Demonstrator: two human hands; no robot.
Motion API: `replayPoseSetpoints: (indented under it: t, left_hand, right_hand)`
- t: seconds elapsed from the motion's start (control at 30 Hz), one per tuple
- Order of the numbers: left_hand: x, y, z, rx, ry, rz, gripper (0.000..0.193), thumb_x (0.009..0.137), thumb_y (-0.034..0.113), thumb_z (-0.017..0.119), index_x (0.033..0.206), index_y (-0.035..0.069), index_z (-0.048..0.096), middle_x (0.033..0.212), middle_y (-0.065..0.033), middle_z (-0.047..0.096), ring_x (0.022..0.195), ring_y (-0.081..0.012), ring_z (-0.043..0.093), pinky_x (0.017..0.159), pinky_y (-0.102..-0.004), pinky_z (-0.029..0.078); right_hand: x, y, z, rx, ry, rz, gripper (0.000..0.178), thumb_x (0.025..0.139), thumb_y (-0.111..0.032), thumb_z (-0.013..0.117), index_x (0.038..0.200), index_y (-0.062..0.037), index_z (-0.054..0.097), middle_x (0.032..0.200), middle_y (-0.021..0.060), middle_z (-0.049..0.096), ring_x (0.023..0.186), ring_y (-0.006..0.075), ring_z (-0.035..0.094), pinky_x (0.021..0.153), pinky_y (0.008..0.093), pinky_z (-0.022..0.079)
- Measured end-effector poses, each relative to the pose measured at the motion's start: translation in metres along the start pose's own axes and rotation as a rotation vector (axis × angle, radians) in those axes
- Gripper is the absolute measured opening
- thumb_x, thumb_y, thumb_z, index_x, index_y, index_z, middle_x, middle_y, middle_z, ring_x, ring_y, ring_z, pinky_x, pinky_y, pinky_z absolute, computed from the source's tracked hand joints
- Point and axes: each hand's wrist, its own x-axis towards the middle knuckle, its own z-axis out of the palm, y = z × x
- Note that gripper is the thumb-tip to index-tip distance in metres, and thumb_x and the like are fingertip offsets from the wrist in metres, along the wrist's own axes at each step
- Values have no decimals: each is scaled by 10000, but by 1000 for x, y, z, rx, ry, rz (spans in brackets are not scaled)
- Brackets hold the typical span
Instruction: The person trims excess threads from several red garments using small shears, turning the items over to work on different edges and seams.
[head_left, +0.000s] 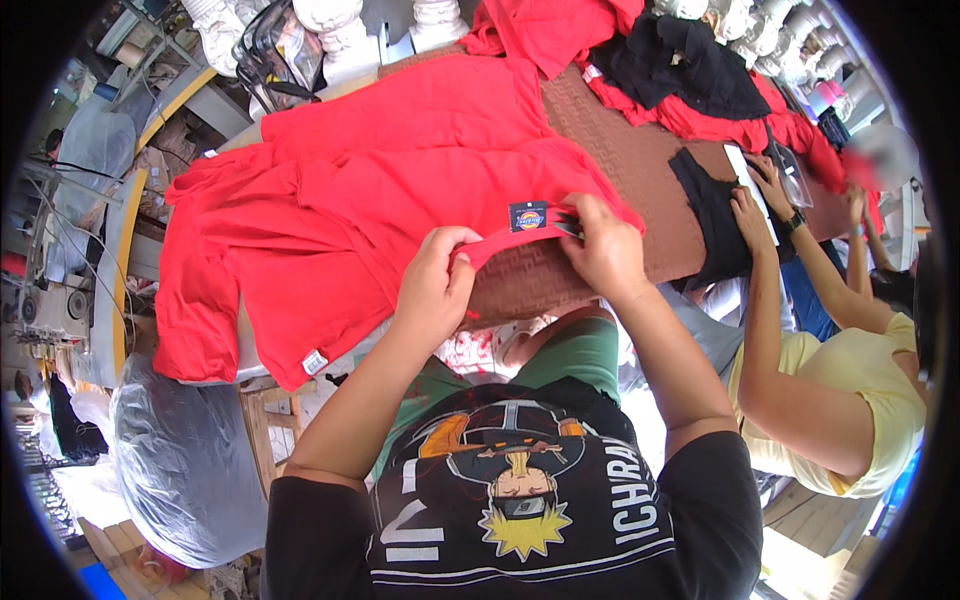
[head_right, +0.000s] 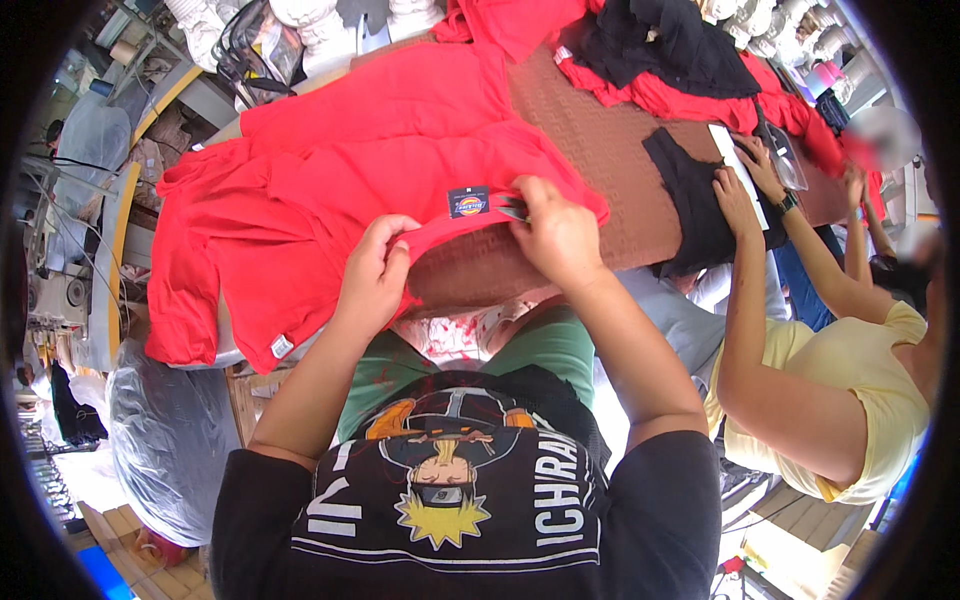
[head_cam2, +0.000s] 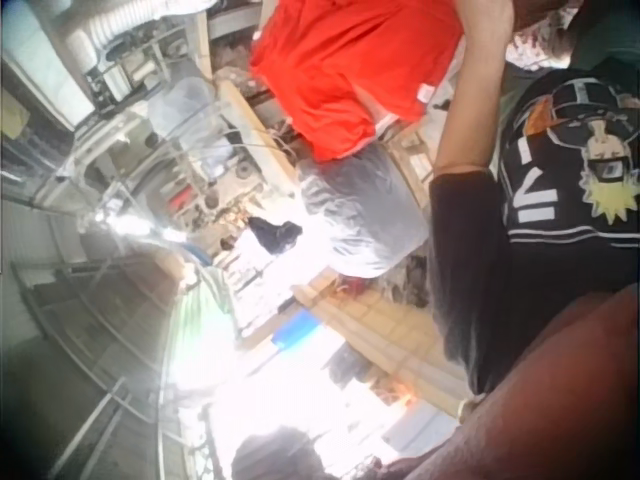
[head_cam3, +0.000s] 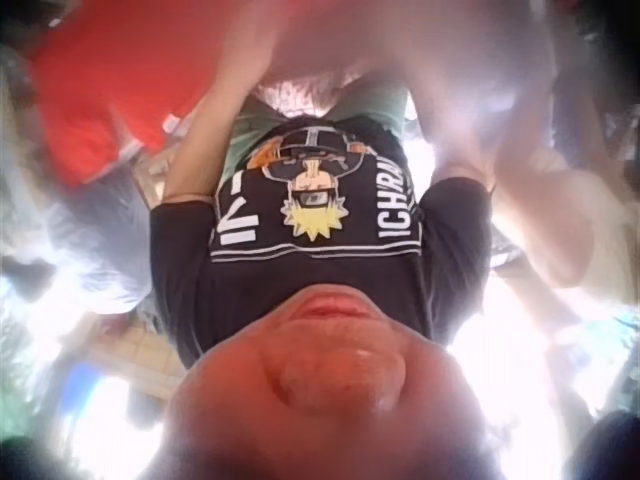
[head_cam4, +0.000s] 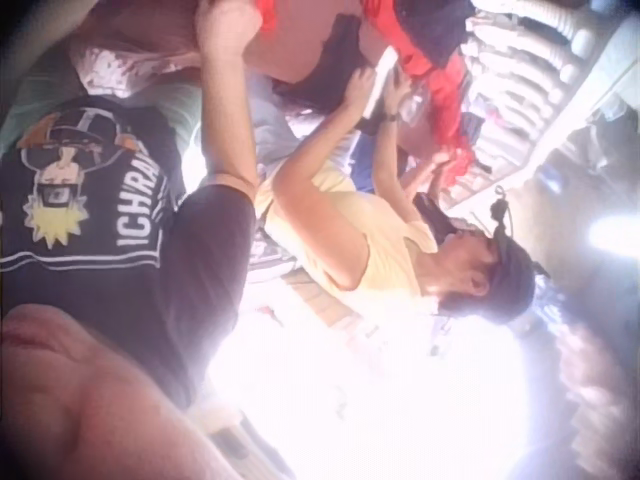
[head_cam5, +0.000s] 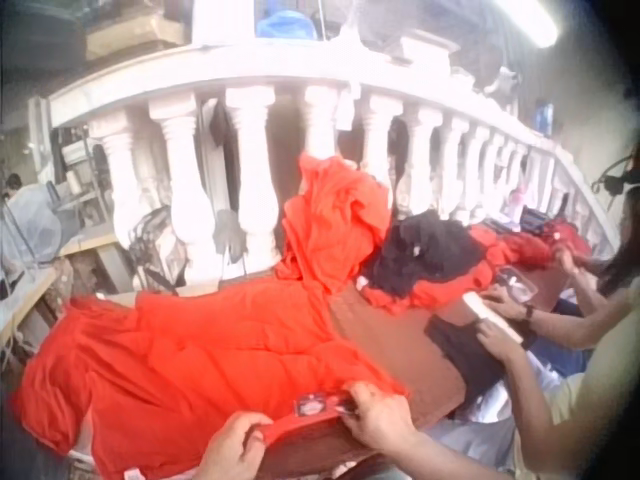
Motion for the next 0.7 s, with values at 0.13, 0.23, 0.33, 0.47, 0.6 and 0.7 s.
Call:
replayPoseSetpoints:
  t: [0.13,0.23,0.33,0.47,0.6,0.7]
  left_hand:
    - [5,20,-26,174,-32,1,198,860,47,567,1057,30,580,987,-145,606,911,-288,627,798,-358,492]
    - [10,21,-48,253,-51,7,201,829,57,641,1025,33,601,971,-121,607,892,-247,635,791,-333,498]
    - [9,18,-74,-104,-74,-50,182,847,47,662,1023,17,629,965,-77,633,867,-146,621,796,-268,480]
    - [10,54,-95,-311,-201,-124,221,912,121,642,1075,-28,629,971,-46,673,895,-75,591,819,-243,470]
    - [39,-19,-59,-146,-91,-213,243,925,178,631,1066,-19,646,954,-46,683,894,-87,597,821,-251,476]
    - [35,-80,-25,-244,-82,-312,242,920,183,633,1059,-15,655,950,-80,698,875,-108,619,811,-257,480]
  right_hand:
    - [26,10,-40,-6,131,84,294,725,-39,681,1012,-63,621,937,132,666,822,316,667,685,376,529]
    - [36,36,-75,495,-120,198,273,713,95,606,963,2,663,777,54,660,772,122,631,705,280,501]
    - [41,25,-130,581,-290,216,133,752,33,690,868,-6,639,751,-15,609,713,55,549,662,235,458]
    - [53,42,-142,631,-254,238,249,760,-186,793,808,-27,607,754,-26,595,688,52,531,630,217,419]
    - [92,74,-77,272,-142,67,227,838,-187,741,977,-16,685,783,-41,612,687,50,510,632,210,422]
    - [123,128,-73,375,24,56,217,896,-181,670,1064,-46,697,792,-35,623,661,53,512,598,216,428]
